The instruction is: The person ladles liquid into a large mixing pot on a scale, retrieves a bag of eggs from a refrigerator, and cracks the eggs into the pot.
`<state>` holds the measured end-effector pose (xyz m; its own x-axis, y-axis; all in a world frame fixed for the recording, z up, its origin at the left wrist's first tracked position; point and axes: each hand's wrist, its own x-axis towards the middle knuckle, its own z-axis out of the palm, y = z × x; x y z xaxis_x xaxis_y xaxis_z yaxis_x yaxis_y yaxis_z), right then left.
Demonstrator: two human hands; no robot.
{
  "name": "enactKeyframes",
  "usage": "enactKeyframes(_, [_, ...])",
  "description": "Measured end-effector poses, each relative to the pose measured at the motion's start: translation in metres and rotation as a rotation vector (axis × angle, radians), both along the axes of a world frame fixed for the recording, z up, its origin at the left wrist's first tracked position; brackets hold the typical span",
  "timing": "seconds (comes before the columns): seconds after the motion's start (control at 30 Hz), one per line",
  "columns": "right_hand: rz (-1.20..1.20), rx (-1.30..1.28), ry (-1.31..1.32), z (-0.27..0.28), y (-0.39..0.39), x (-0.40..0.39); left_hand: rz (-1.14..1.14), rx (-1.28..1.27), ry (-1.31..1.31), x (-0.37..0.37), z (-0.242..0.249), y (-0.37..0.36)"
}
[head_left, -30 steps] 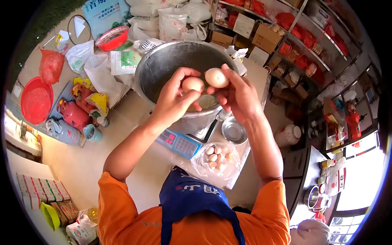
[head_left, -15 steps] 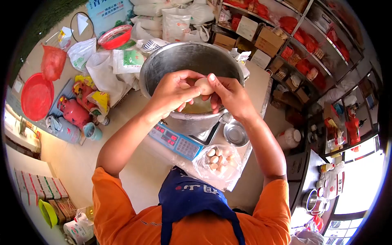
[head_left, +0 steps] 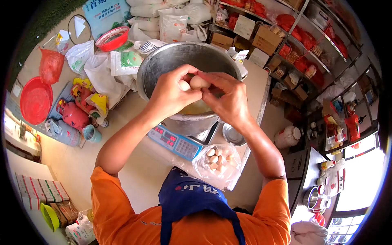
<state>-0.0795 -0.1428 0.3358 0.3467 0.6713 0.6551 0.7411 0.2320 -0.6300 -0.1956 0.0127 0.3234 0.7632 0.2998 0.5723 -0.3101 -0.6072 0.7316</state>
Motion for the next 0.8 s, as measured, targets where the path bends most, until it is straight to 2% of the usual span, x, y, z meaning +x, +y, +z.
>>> enactKeyframes(0.2, [-0.030, -0.032, 0.024, 0.007, 0.003, -0.001, -0.069, -0.413, 0.303, -0.011, 0.016, 0.003])
enactKeyframes(0.3, [-0.009, -0.077, 0.138, -0.001, 0.006, 0.005, -0.093, -0.420, 0.349, -0.011, 0.016, 0.007])
enactKeyframes(0.47, [0.009, -0.270, 0.289, -0.006, 0.014, 0.020, -0.170, -0.590, 0.363, -0.007, 0.016, 0.020])
enactKeyframes(0.57, [0.170, -0.167, 0.527, -0.010, 0.019, 0.030, -0.226, -0.600, 0.395, -0.006, 0.016, 0.035])
enactKeyframes(0.63, [0.217, -0.140, 0.482, -0.014, 0.020, 0.034, -0.256, -0.576, 0.430, -0.006, 0.019, 0.042])
enactKeyframes(0.67, [0.240, -0.127, 0.459, -0.015, 0.020, 0.035, -0.257, -0.484, 0.455, -0.006, 0.021, 0.047])
enactKeyframes(0.77, [0.098, -0.042, -0.216, -0.002, 0.015, 0.033, -0.244, -0.236, 0.497, -0.009, 0.029, 0.054])
enactKeyframes(0.8, [0.078, -0.035, -0.325, 0.000, 0.014, 0.033, -0.231, -0.170, 0.488, -0.011, 0.035, 0.053])
